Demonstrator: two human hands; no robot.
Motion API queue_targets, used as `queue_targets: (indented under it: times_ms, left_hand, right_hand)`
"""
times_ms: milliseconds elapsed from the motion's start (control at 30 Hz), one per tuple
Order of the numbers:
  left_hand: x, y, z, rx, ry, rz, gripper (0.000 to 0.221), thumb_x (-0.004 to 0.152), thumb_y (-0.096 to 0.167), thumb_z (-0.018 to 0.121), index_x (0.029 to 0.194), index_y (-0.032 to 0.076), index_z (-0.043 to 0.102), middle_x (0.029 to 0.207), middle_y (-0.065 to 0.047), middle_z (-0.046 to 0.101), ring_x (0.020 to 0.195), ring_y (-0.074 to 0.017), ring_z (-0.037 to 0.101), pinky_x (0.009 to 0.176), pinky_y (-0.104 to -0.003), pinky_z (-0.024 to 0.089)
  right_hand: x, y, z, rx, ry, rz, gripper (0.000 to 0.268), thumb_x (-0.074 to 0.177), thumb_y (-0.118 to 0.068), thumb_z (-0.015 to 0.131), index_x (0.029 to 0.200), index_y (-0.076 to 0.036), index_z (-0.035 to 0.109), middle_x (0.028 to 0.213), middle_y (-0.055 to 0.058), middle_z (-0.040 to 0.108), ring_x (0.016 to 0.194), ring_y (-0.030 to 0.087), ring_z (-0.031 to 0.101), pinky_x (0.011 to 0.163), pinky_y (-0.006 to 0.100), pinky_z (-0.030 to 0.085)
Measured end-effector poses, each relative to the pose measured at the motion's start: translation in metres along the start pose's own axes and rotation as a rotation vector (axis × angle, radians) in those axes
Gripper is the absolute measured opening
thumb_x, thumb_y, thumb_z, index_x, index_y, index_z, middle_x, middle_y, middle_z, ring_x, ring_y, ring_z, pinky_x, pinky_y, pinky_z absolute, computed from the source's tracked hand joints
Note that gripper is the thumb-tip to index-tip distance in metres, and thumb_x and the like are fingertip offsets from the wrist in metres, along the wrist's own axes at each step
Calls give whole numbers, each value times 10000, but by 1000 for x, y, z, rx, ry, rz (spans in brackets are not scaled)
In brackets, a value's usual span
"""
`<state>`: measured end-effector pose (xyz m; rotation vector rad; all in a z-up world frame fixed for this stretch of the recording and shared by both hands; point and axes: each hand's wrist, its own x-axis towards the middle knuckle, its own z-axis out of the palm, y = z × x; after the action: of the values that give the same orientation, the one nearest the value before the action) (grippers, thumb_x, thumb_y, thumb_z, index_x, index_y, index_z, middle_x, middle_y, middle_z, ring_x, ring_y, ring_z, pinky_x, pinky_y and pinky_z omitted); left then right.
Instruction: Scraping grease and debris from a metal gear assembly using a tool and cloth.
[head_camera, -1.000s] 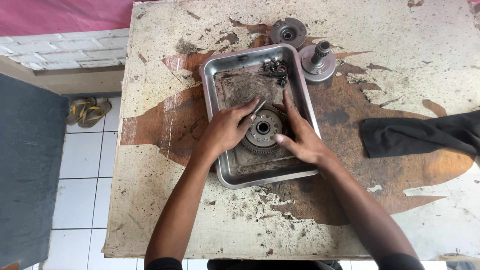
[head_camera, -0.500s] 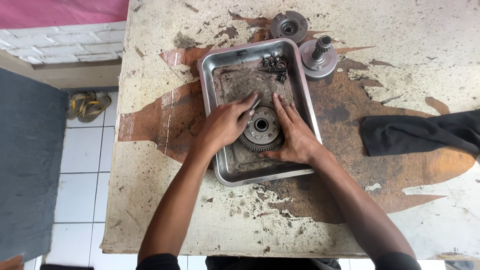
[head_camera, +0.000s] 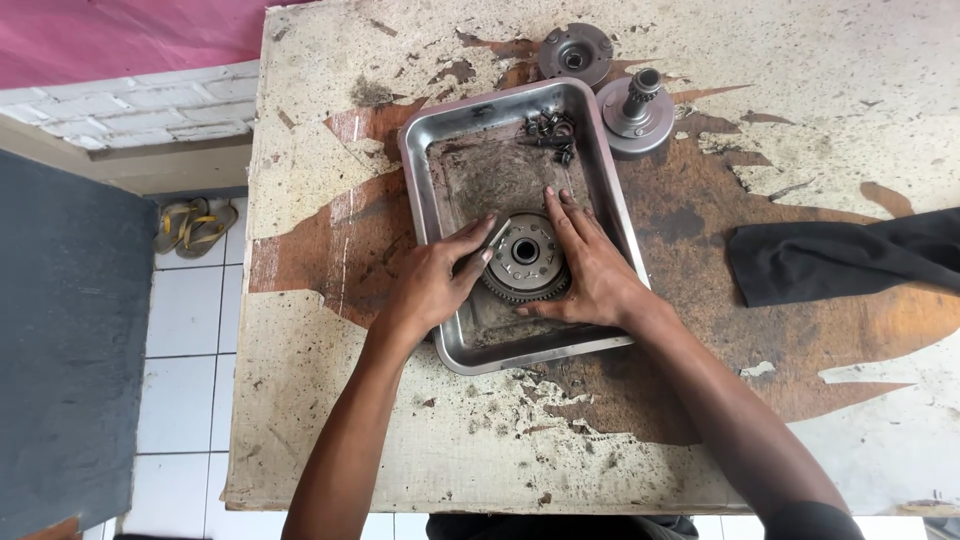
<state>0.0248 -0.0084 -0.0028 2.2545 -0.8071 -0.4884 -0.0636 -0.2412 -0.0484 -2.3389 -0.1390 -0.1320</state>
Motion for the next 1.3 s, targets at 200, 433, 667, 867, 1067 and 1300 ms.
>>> queue_targets:
  times_ms: [200,433,667,867,1067,1300]
  left_hand:
    - [55,-5,12,29,-26,91,435,1004,234,545,1435,197,593,1407,-99,622,1242,-402,609,1050,-551,487]
    - [25,-8,2,35,-57,46,461,996,252,537,1453,200,566,1418,-93,618,1257,-403,591,1040,-578,485]
    - [30,2,-6,104,-64,24,456,993,247,530,1446,216,570,1406,-71,630,1188,-431,621,969,-617,515]
    - [69,-6,10,194,-70,163,466,1002,268,518,1466,235,554,1387,-41,650,1163,-377,663,966,-581,540]
    - [25,0,-10,138,-83,124,490,983,264,525,1473,270,543,1410,-36,630,1193,-368,641,953,-573,542]
    - [31,5,-13,160,-74,138,465,988,252,519,1450,241,570,1366,-86,658,1159,-394,657,931,-586,550]
  right_hand:
    - [0,3,3,2,27,-11,1480,499,-571,971,1609,17,189,1454,287,472,1465,518,304,1189,643,274]
    - [-3,2,3,26,24,-2,1467,515,-562,969,1610,13,180,1459,289,474,1464,512,308,1204,614,282]
    - [1,2,-1,-3,25,4,1512,463,-603,980,1610,-1,200,1457,270,489,1465,486,328,1204,578,308]
    - [1,5,2,17,34,5,1526,454,-577,989,1604,25,186,1440,304,502,1446,505,348,1189,585,336]
    - [0,9,5,47,63,-19,1529,444,-591,991,1604,23,206,1434,297,517,1435,510,357,1163,595,357]
    - [2,13,7,56,91,-24,1537,420,-575,1004,1595,37,224,1409,285,563,1398,523,407,1120,609,408]
